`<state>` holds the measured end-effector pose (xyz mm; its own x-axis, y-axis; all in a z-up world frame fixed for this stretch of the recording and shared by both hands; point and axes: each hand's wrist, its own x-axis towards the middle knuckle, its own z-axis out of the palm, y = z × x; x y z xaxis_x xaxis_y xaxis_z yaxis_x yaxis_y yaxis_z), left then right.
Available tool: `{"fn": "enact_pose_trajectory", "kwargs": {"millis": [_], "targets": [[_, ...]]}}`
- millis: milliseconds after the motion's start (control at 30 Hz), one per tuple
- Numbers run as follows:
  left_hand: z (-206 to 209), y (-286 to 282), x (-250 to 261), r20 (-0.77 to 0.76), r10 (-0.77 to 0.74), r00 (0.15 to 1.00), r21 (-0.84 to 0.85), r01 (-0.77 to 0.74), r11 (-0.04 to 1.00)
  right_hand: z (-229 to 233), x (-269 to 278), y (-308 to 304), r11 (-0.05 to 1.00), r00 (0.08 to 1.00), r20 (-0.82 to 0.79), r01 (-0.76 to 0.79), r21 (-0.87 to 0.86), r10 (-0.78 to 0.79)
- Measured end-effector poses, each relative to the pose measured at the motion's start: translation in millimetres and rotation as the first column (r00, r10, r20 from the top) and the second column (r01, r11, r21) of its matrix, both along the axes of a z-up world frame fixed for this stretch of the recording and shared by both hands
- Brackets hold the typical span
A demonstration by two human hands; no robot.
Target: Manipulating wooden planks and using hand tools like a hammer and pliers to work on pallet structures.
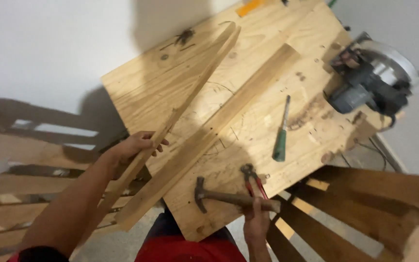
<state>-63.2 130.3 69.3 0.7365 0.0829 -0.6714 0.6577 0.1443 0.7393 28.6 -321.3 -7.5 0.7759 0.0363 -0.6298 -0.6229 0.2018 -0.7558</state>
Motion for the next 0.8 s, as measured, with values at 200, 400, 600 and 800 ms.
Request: {"fn": "enact_pose_trajectory", "kwargs": {"millis": [200,400,600,800], "targets": [[10,-70,60,-0.202,-0.143,0.969,0.415,0.217,0.884,-1,-38,-22,0.992,0.99,-0.139,-0.013,-0.125,-0.005],[-17,-135,100,0.049,-0.138,0.989,0.648,0.073,0.758,3,-46,-24,0.986,0.981,-0.165,0.076,-0.149,-0.1],[-112,-137,101,0.209,-0.281,0.937,0.82,-0.012,0.572,-11,-40,-22,0.958,0.971,-0.214,0.042,-0.285,-0.106],[-71,-149,113,-0.037,-0.207,0.978,0.804,0.152,0.574,-2,-35,-15,0.972,0.966,-0.252,-0.001,-0.235,-0.059]]}}
